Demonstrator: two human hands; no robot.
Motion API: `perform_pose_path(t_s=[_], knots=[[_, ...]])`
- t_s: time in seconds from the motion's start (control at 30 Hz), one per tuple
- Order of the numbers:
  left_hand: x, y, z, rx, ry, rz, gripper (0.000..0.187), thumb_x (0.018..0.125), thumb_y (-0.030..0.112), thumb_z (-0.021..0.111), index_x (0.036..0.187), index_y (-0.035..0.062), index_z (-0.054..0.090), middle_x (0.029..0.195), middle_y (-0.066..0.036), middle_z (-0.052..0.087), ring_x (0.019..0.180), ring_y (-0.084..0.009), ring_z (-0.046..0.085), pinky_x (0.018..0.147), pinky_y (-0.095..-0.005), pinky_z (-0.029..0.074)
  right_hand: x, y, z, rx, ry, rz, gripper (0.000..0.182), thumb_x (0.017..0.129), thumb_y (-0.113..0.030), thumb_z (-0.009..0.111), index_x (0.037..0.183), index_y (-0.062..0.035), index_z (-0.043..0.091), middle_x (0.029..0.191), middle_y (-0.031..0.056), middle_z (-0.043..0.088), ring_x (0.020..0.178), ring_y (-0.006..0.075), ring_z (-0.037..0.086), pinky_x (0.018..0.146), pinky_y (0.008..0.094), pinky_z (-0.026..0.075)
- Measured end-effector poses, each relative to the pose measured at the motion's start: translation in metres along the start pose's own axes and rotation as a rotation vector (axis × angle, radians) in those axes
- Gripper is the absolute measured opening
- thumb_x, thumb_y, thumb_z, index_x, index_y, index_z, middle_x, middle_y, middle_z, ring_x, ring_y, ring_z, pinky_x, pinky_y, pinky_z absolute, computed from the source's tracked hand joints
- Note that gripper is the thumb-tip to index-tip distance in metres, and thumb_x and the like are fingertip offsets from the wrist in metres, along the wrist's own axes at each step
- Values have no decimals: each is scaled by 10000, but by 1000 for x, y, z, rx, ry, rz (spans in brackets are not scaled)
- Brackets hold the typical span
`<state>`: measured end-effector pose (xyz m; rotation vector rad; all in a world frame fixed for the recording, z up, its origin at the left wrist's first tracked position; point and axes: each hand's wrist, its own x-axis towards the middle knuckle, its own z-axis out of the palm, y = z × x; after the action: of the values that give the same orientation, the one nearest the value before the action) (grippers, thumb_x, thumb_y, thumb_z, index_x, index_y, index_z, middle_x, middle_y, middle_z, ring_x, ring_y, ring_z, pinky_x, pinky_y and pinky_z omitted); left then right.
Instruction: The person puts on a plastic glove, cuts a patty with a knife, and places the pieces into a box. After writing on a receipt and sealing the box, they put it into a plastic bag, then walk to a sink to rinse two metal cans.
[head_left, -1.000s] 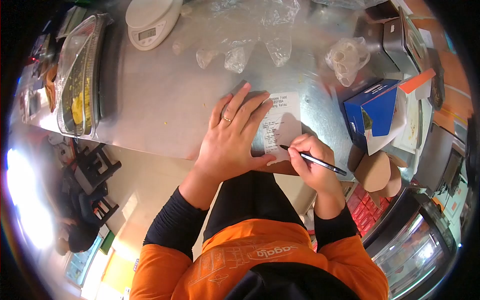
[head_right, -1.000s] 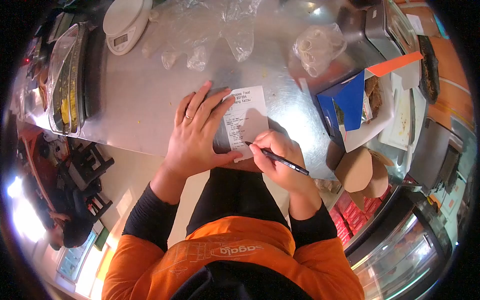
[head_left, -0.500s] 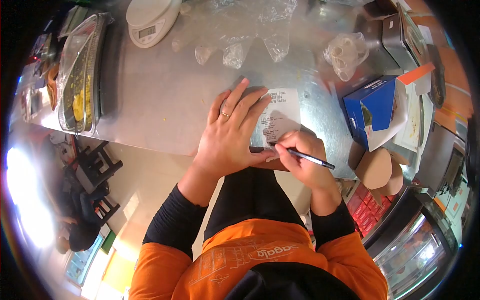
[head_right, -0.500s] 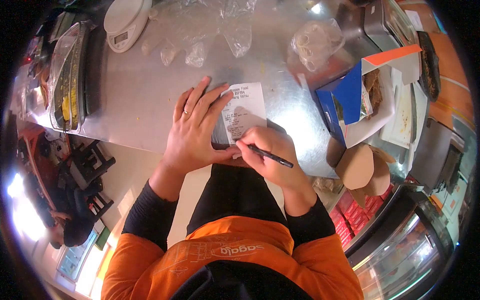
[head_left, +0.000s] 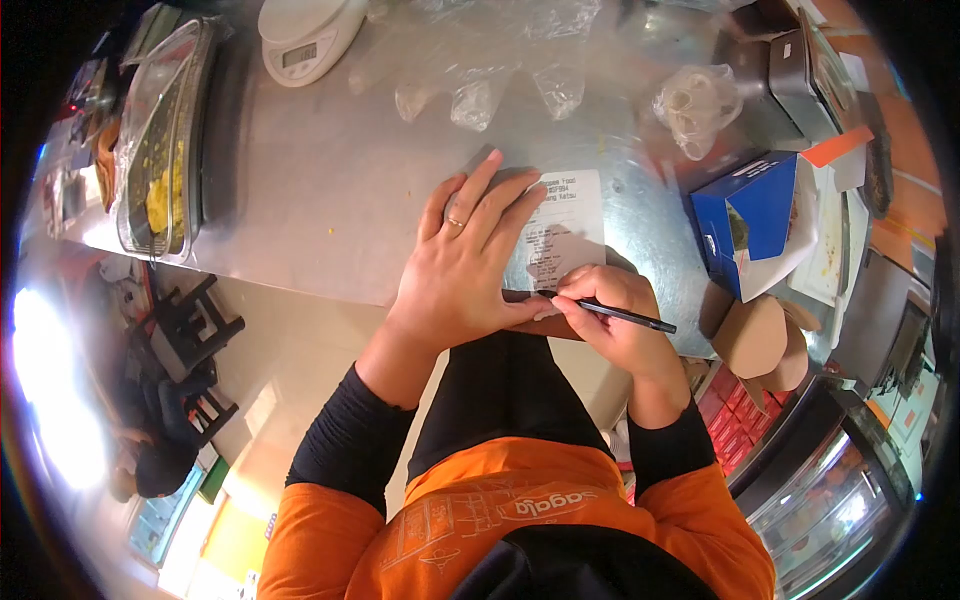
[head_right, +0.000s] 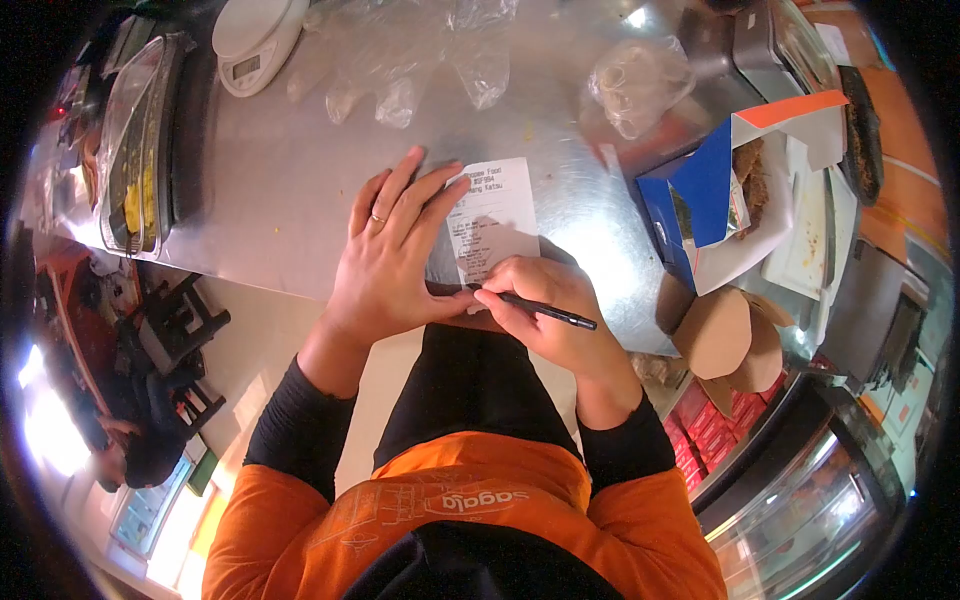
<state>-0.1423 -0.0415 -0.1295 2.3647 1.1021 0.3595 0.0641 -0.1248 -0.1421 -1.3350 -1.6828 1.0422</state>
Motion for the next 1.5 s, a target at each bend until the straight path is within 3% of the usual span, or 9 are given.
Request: perform_pose_path(t_s=[0.33,0.5,0.8,1.07,1.17,1.27,1.37,1.43,1.5], knots=[[0,1,0,4,-7,-6,924,648,552,828,1397,85,552,1489,-51,498,1490,-287,329,1200,-481,245,-3,-2,-10,19,-81,154,126,872,-13,722,878,-36,598,801,100,671,623,211,603,570,304,468],[0,2,-1,-21,-32,-9,954,612,536,834,1401,81,549,1492,-55,495,1488,-289,331,1201,-483,242,3,0,-9,-47,200,134,114,887,-45,718,874,-28,606,807,107,659,650,223,618,566,314,474],[3,3,-5,-2,-28,7,962,609,519,843,1408,77,541,1487,-59,498,1477,-287,346,1199,-486,247,34,0,-25,5,57,208,145,931,-105,689,884,-23,580,695,115,582,561,169,536,537,310,427],[0,2,-5,-168,40,-25,904,647,394,861,1422,72,523,1549,-126,414,1486,-338,315,1197,-495,244,50,-19,-35,-612,102,491,360,978,-339,620,1030,14,568,757,233,683,721,451,677,628,525,531],[-4,4,-12,-41,42,-138,702,784,261,756,1415,65,519,1621,-169,288,1511,-386,229,1186,-546,243,43,-31,-38,-685,68,588,466,972,-406,620,1113,30,536,802,247,694,757,440,688,657,530,540],[-3,-7,-25,366,15,-217,600,826,124,664,1410,84,528,1651,-195,201,1518,-418,183,1172,-588,229,19,-114,-89,-442,-160,566,398,974,-406,623,1109,-34,578,889,219,707,817,434,679,732,498,540],[7,7,-50,324,57,-279,597,823,56,612,1413,96,529,1641,-216,203,1525,-402,163,1160,-611,234,3,-203,-178,-32,-105,884,316,998,-363,581,1063,-56,620,949,206,711,883,423,671,793,484,526],[19,29,-48,75,108,-127,650,843,82,661,1460,59,454,1608,-230,254,1478,-432,262,1158,-545,303,-39,-131,-221,-407,360,714,300,1019,-309,534,1033,-28,637,945,180,718,914,387,682,808,476,523],[39,52,-25,-384,43,-7,700,858,103,692,1487,30,393,1593,-235,273,1447,-433,328,1152,-504,341,-55,-51,-279,-758,476,744,293,1013,-254,518,1155,-30,643,909,112,725,870,242,699,781,431,536]])
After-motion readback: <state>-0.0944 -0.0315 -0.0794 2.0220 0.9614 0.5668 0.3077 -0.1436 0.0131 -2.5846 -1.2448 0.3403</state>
